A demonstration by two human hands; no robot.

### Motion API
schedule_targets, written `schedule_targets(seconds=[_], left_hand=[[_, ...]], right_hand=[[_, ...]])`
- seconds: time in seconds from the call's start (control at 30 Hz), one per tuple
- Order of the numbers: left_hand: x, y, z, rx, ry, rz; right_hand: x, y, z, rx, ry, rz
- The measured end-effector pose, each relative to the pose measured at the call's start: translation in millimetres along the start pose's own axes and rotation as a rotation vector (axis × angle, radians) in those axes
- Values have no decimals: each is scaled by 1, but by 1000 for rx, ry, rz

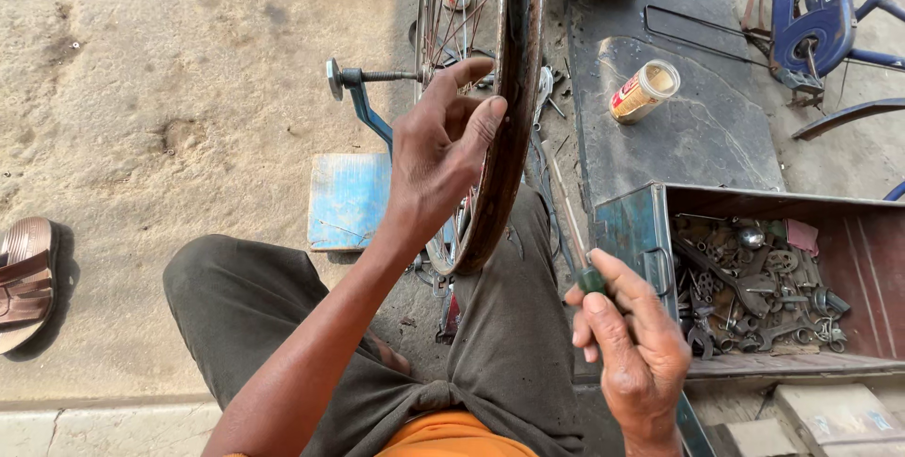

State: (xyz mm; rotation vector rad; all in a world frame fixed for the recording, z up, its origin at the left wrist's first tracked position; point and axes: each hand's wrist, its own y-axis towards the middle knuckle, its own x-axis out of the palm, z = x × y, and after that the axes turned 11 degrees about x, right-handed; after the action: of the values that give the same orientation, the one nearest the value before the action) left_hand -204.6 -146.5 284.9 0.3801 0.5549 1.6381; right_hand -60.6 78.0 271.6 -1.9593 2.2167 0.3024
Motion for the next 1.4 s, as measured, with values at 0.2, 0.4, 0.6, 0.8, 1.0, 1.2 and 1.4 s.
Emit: schedule_targets(seconds=[0.2,0.4,0.6,0.8,1.0,1.2,1.4], left_hand=[[3,-4,-20,59,-170,-34],[26,-12,-49,35,-34,-14],[43,-15,-66,15,-262,37],[55,17,-83,281,-278,146],[56,29,-68,-141,-207,117],[46,45,-54,31,-346,142],[53,57,-50,-12,-505,169]], right_hand=[[22,-32,37,131,123,-66],[41,-45,45,-30,-70,-10],[55,-37,39,-213,-275,72],[71,-15,23,-98,-208,120],[66,2,2,-366,-411,133],[62,-17,12,-116,-376,145],[57,-8,13,-279,-403,180]])
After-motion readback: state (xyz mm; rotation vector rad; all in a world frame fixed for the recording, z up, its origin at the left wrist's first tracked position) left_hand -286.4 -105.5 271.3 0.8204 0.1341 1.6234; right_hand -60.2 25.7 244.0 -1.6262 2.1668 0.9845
